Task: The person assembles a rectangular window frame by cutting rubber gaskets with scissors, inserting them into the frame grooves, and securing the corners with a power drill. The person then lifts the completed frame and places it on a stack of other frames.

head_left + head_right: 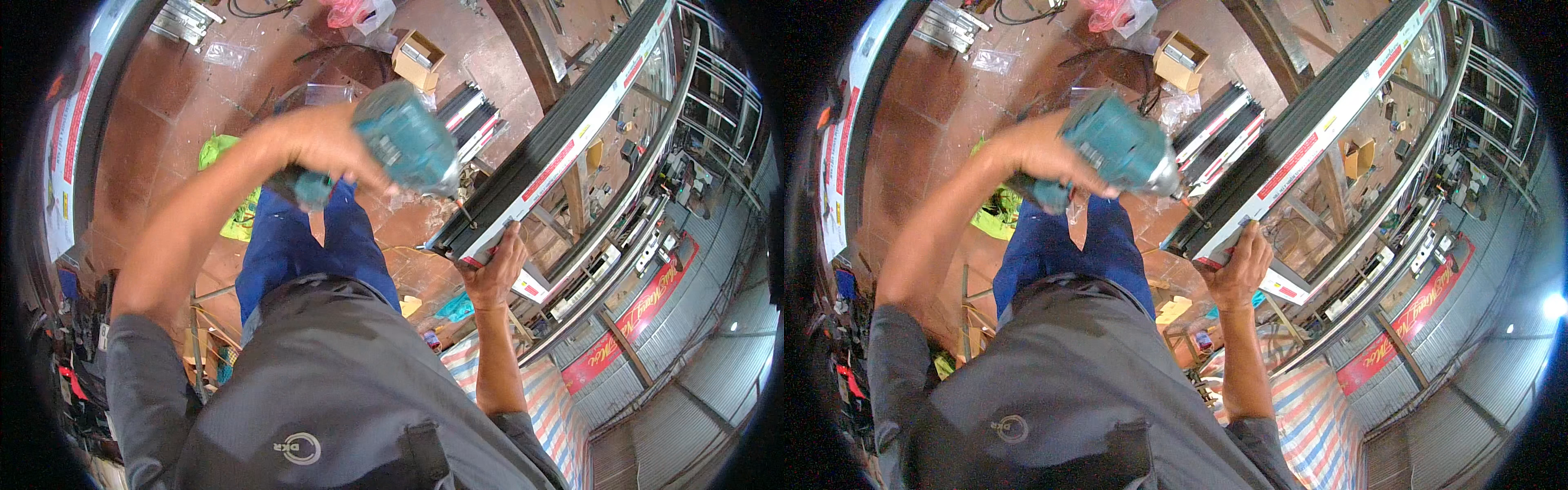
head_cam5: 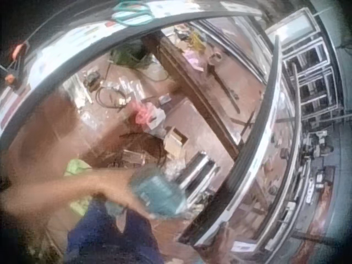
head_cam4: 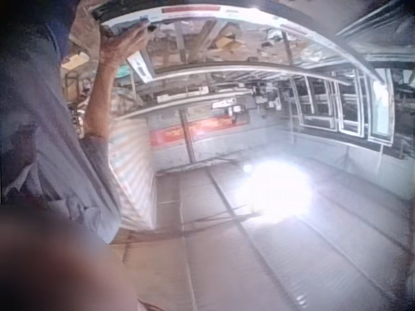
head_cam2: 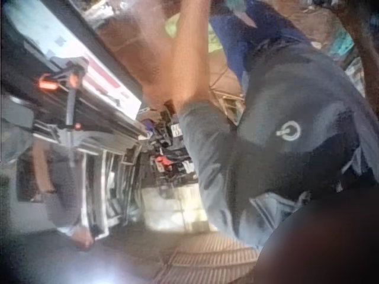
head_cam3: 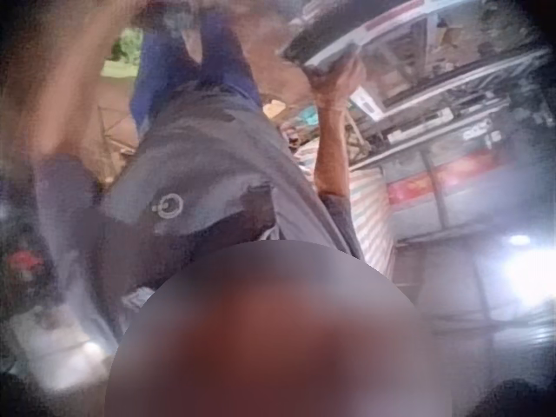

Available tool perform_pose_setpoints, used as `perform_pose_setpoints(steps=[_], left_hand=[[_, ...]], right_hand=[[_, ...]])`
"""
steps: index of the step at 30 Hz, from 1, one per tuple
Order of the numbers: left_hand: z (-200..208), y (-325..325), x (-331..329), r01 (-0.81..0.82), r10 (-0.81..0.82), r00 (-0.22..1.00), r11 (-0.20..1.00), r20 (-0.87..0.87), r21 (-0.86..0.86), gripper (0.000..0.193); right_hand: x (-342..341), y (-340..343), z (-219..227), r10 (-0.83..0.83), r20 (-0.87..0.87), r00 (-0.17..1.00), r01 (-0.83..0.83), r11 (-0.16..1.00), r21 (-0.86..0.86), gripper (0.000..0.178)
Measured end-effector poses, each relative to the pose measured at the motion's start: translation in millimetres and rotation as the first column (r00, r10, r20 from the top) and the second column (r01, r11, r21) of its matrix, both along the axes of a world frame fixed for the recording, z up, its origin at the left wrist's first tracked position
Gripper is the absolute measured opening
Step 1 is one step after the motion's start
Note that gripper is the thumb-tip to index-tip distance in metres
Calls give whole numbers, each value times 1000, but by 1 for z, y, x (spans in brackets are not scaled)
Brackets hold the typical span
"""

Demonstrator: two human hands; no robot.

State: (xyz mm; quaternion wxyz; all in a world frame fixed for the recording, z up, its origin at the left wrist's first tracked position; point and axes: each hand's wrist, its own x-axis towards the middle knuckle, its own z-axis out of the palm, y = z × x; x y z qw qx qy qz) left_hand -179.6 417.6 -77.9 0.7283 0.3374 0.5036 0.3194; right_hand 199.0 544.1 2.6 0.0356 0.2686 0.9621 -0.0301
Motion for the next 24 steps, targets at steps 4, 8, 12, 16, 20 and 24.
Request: perform_pose_setpoints(steps=[4,8,12,16,20,24], left_hand=[[1,-30,19,-186,178,980,978,86,91,77],[-5,-33,25,-186,183,983,972,34,144,71],[3,-26,24,-153,154,985,988,73,-21,49],[3,-26,24,-161,173,975,982,141,-93,39],[6,-28,25,-209,213,966,977,147,-39,37],[12,-24,22,-178,185,976,982,117,-68,37]], right_hand=[[0,0,-2,11,-20,1000,-11,1000,21,124],[-1,3,-3,55,-24,998,-53,997,59,120],[4,5,-6,44,-24,999,-43,998,53,119],[5,5,-9,33,-15,999,-32,996,88,118],[1,3,-6,31,-29,999,-29,998,63,118],[4,3,-8,20,-27,999,-19,998,63,118]])
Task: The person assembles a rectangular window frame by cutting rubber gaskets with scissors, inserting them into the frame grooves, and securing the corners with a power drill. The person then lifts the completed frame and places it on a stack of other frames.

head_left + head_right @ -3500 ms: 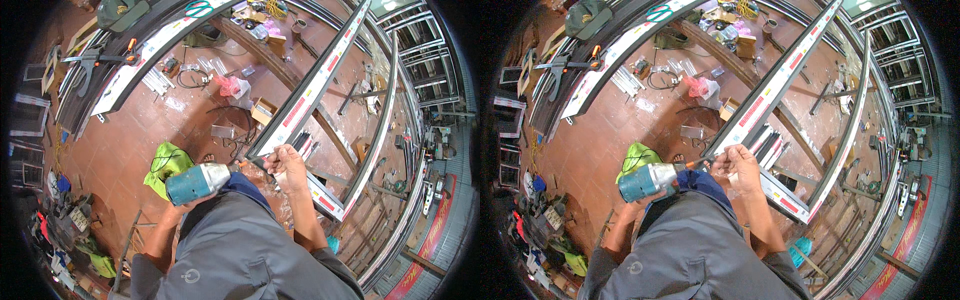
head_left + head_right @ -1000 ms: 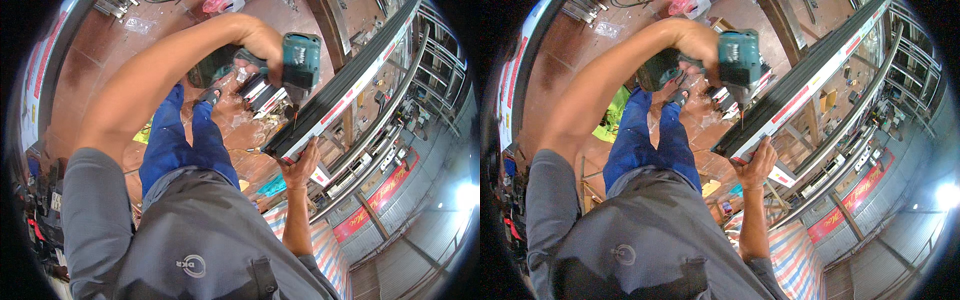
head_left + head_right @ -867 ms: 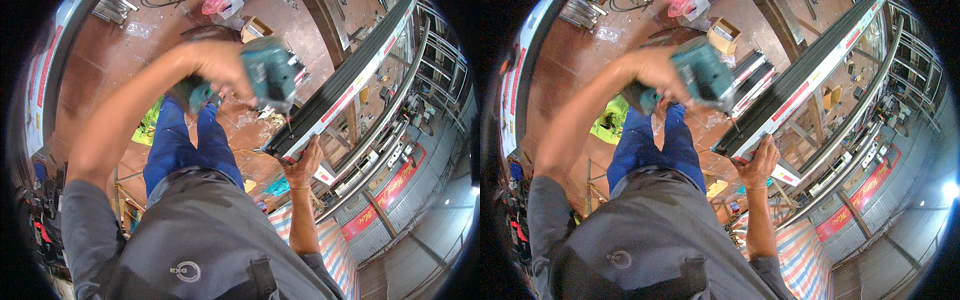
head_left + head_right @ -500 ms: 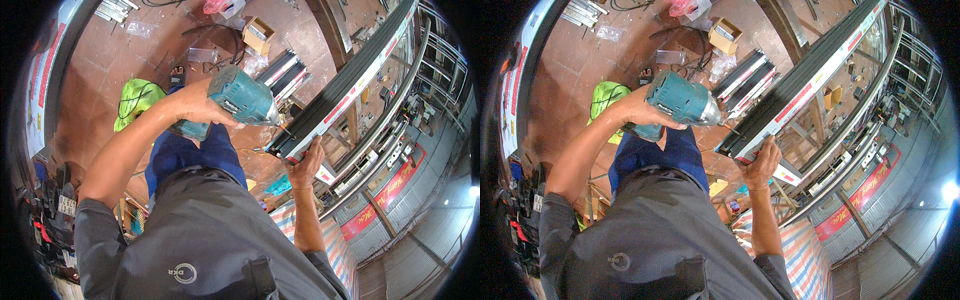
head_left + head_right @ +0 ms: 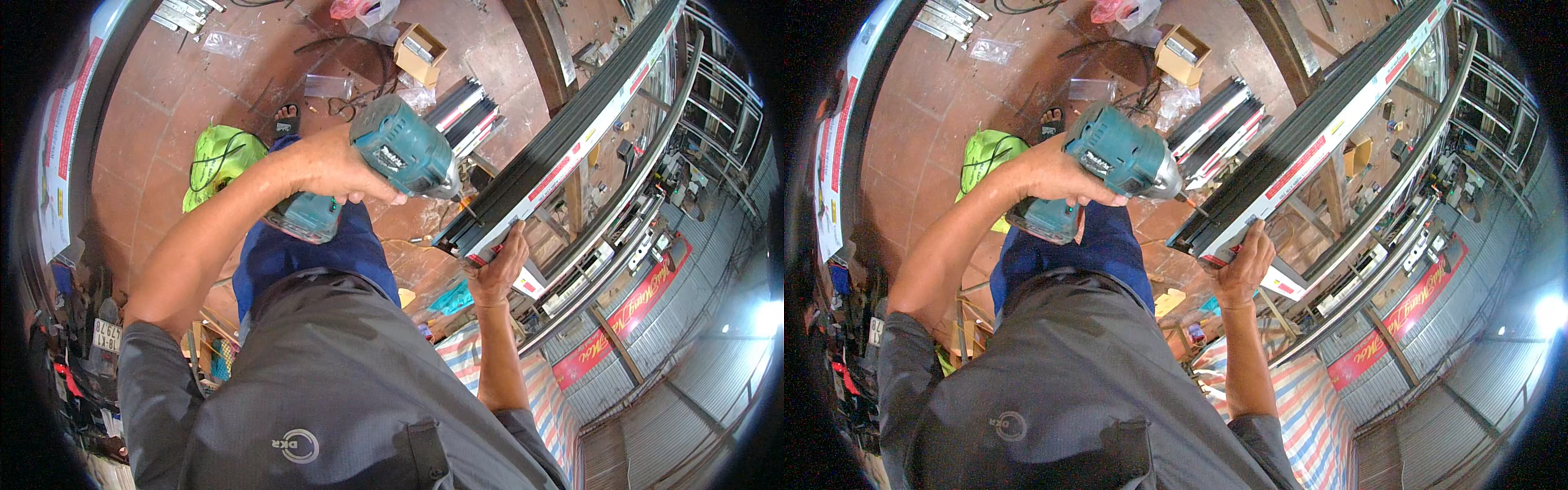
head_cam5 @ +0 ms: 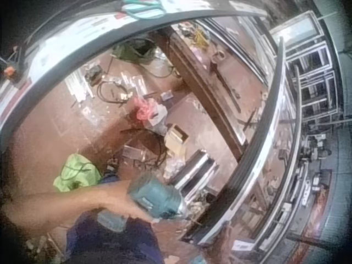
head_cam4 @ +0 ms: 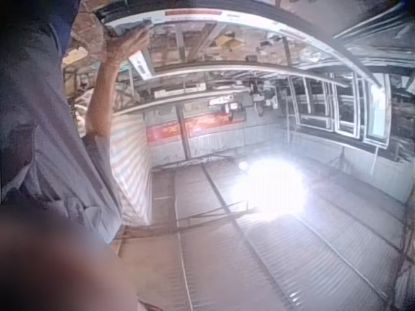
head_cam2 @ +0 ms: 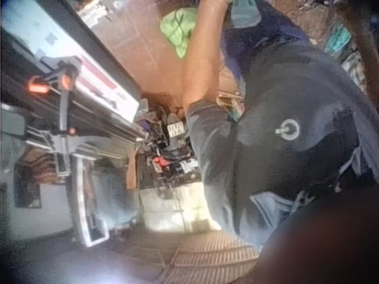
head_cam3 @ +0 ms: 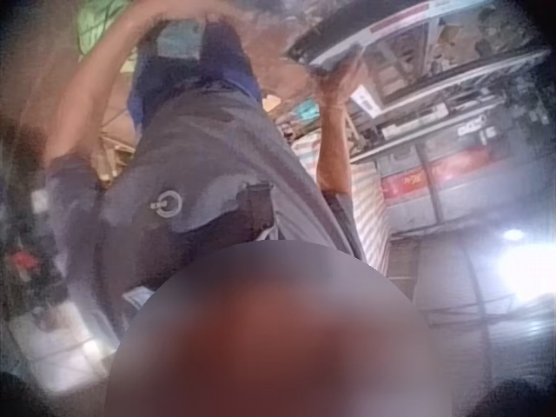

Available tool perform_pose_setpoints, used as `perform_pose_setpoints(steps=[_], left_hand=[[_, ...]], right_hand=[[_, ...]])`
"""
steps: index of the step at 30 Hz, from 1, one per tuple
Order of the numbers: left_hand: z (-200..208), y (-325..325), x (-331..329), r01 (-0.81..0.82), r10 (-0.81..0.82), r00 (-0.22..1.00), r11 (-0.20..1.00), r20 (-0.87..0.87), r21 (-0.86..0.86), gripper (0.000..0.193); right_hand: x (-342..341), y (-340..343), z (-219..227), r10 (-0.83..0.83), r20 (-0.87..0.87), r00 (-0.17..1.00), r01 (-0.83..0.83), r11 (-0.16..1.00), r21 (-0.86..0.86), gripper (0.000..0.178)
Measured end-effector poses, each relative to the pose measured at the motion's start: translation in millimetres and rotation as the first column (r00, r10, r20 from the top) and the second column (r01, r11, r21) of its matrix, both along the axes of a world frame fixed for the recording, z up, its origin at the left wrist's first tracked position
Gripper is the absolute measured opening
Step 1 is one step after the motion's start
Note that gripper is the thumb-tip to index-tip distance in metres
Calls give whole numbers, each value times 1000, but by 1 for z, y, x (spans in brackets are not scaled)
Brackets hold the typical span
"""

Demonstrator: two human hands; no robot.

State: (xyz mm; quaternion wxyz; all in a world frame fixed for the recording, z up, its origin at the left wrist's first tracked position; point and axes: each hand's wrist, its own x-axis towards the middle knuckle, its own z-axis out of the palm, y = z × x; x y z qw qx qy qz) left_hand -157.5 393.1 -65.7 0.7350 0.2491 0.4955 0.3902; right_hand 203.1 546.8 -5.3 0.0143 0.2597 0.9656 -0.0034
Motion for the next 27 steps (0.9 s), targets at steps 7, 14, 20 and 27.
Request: perform_pose_setpoints(steps=[7,14,20,27], left_hand=[[-1,0,-1,41,-41,999,999,30,-30,31],[3,-3,-2,23,-22,999,999,34,-37,30],[10,-12,2,-71,78,987,996,143,-50,26],[28,-63,-42,-245,225,966,954,-129,-175,34]], right_hand=[[-2,-1,3,-12,-15,1000,12,999,-40,121],[-2,0,-1,-15,-2,1000,15,1000,-12,125],[6,4,-3,-8,0,1000,8,1000,-3,126],[-26,-12,21,-97,-148,984,74,985,-155,114]])
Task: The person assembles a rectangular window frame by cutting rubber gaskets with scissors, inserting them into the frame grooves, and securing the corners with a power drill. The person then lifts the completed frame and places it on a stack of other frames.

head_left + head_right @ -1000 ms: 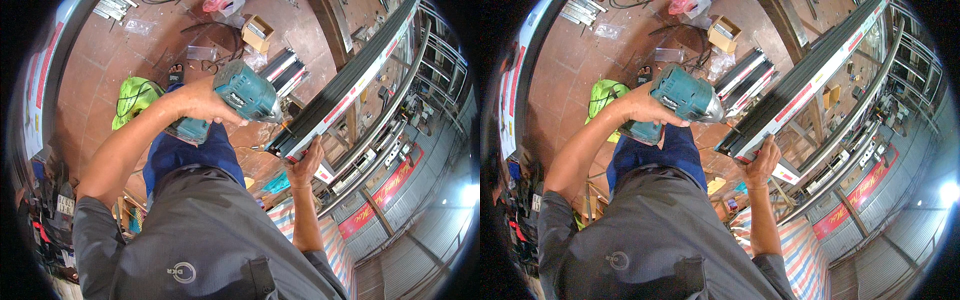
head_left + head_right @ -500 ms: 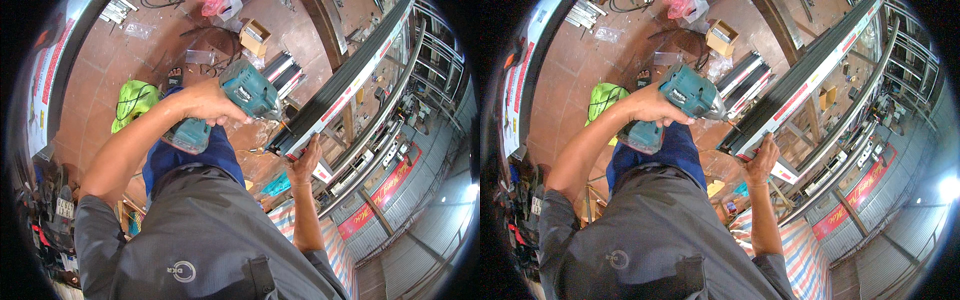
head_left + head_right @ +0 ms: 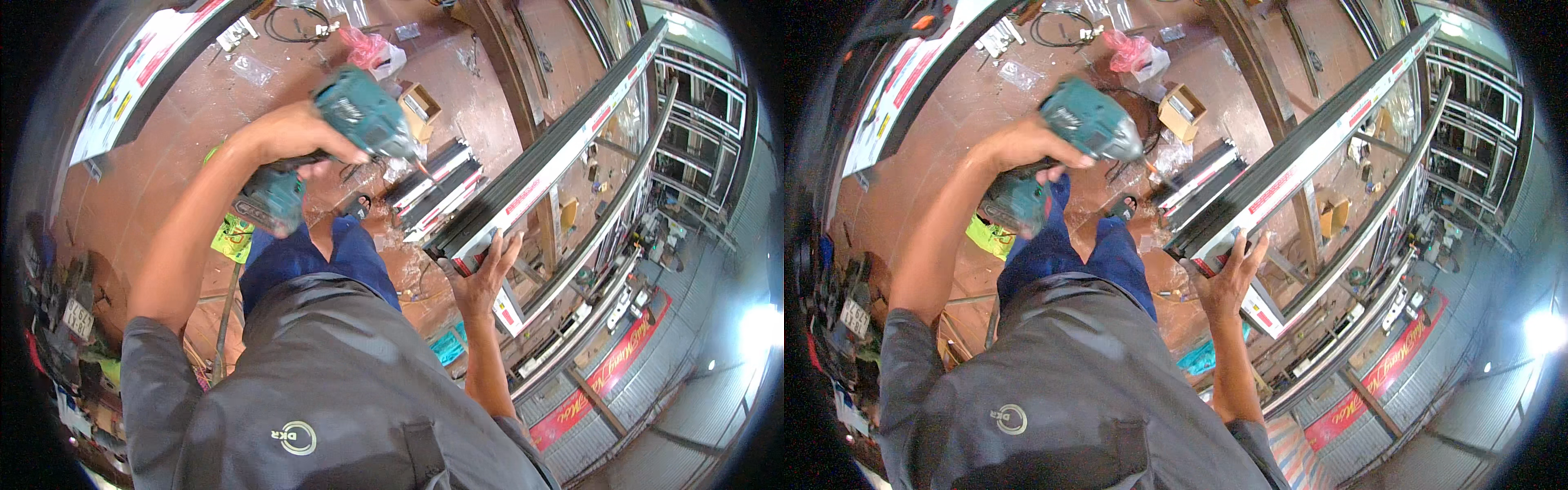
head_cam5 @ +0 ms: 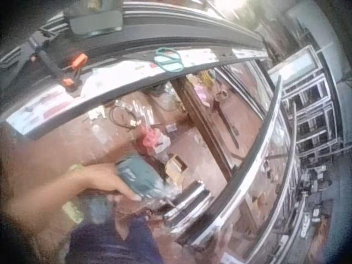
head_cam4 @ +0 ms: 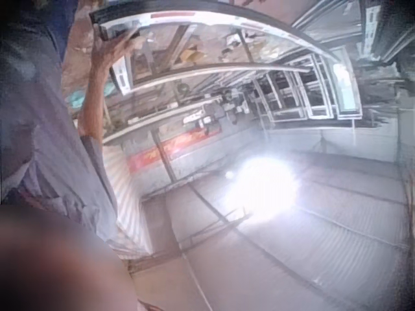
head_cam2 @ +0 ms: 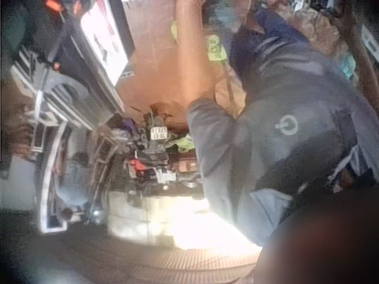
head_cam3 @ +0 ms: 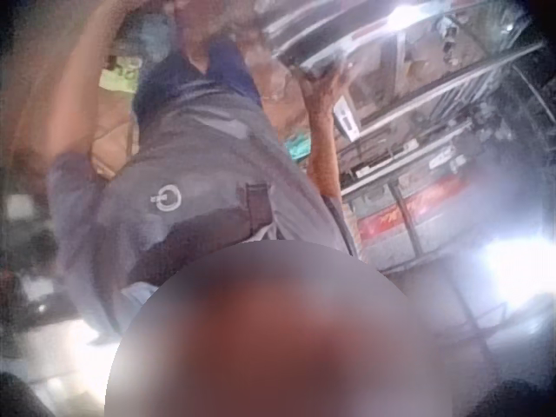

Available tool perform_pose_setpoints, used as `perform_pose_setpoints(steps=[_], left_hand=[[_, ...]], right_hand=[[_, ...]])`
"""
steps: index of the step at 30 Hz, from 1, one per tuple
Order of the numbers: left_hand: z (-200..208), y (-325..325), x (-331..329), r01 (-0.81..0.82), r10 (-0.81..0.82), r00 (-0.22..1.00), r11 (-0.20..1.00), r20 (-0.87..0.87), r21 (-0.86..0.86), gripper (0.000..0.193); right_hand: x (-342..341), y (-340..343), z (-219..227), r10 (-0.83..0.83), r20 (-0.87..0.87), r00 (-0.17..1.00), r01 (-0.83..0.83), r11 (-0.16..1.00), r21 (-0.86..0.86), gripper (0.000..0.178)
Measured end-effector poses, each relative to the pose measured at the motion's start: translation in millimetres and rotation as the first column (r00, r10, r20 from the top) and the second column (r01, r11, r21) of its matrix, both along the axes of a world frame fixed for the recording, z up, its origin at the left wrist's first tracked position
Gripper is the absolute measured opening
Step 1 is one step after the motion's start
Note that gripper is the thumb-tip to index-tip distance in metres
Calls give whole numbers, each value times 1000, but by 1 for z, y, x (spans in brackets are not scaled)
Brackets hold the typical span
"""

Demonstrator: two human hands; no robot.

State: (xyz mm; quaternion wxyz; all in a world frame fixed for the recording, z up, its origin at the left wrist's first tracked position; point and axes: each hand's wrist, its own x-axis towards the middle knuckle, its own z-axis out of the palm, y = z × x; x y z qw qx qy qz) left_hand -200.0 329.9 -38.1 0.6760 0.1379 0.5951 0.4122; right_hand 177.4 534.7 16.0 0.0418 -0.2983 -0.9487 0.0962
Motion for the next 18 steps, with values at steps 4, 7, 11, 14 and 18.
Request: perform_pose_setpoints(steps=[4,7,11,14,18], left_hand=[[-21,-61,57,-261,371,638,929,-675,263,42],[-32,-97,121,-326,331,520,929,-787,176,48],[-23,-116,234,-504,329,548,864,-769,11,47],[-19,-120,312,-574,387,574,819,-721,-18,45],[-9,-110,395,-623,379,509,781,-773,-27,43]], right_hand=[[-20,23,19,375,68,925,-376,927,2,94],[-36,43,20,644,2,765,-644,765,-20,72],[-49,37,14,726,-89,682,-731,676,-88,27],[-50,35,3,750,-192,632,-767,642,-14,17],[-49,32,-1,752,-319,577,-782,622,52,17]])
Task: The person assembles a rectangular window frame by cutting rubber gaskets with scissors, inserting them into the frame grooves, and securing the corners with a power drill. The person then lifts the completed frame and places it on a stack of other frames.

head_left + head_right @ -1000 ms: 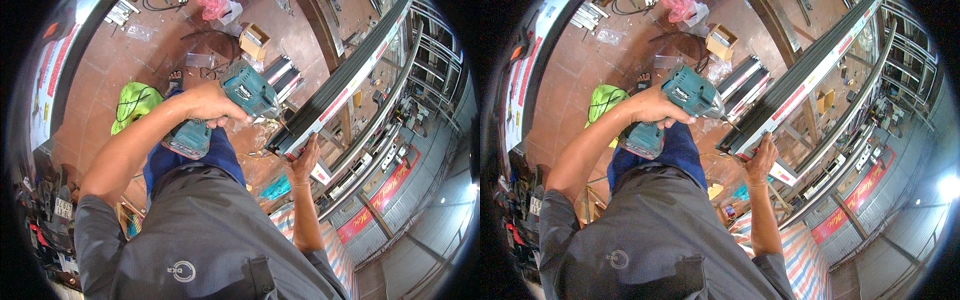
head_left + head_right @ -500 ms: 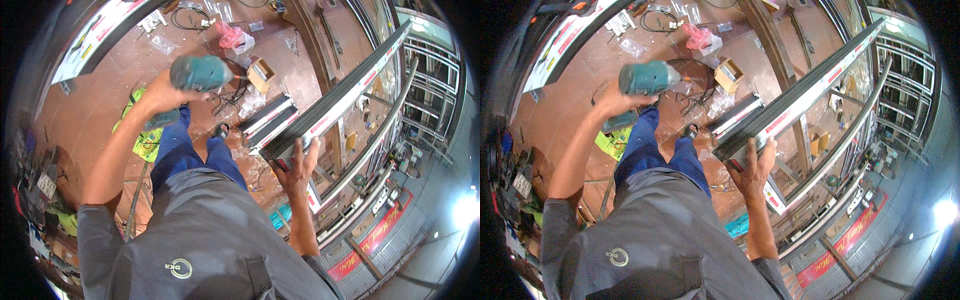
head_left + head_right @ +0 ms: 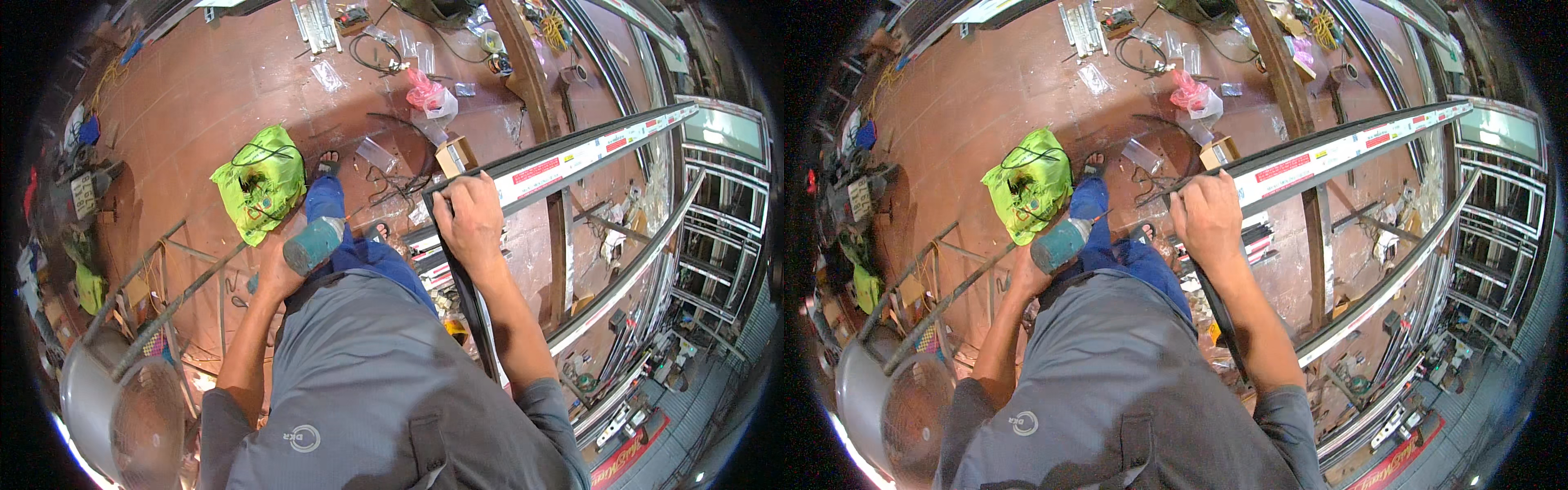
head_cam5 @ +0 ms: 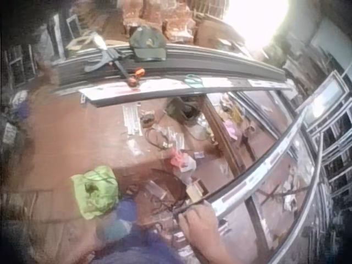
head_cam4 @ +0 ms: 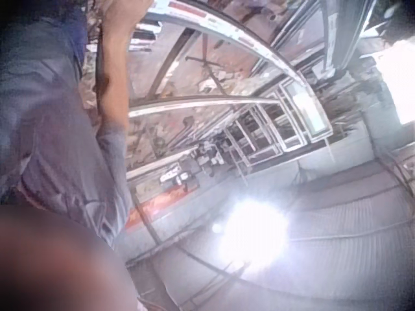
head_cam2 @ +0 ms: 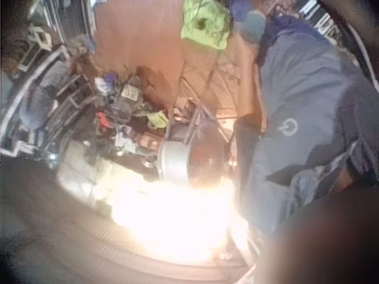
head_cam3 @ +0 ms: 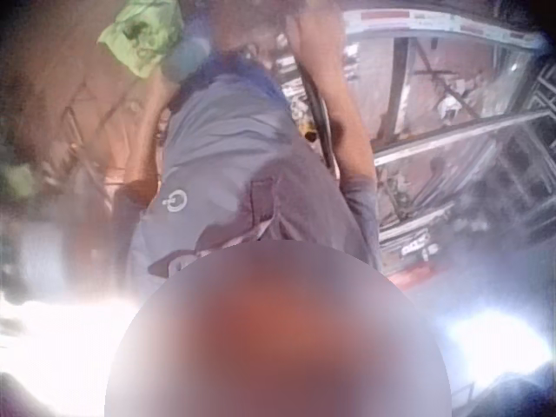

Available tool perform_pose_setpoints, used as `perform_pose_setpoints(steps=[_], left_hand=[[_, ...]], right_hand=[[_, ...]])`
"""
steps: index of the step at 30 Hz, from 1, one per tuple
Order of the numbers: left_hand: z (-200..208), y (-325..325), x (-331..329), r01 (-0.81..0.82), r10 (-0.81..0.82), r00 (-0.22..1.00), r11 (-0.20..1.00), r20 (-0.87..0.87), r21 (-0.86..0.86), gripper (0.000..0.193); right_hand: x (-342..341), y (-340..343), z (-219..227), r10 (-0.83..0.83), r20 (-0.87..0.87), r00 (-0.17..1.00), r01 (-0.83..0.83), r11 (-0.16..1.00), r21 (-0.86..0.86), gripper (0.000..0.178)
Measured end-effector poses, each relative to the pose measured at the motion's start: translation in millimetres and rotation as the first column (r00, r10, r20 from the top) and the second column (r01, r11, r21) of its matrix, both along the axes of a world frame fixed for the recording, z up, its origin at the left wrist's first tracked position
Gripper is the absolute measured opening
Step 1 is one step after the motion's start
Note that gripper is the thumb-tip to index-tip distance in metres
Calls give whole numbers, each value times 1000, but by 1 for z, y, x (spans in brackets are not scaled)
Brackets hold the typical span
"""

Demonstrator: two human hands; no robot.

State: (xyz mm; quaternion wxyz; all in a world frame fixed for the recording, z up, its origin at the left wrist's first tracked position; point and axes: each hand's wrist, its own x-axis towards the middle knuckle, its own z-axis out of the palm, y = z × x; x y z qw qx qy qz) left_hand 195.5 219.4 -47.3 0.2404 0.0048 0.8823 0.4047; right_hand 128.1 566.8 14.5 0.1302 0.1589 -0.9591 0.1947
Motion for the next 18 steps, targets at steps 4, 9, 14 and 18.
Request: perform_pose_setpoints(steps=[4,9,14,18], left_hand=[[-2,9,49,-101,102,994,995,35,-17,43],[13,21,74,-117,114,978,993,-172,-3,45],[8,34,87,-214,252,953,953,-170,213,49],[2,46,94,-249,332,919,908,-213,338,50]], right_hand=[[5,-6,5,-64,73,995,56,991,118,18],[6,14,13,238,63,969,-238,971,-11,17],[-1,15,29,323,222,920,-322,946,-39,18],[-6,26,17,376,342,861,-289,916,-279,18]])
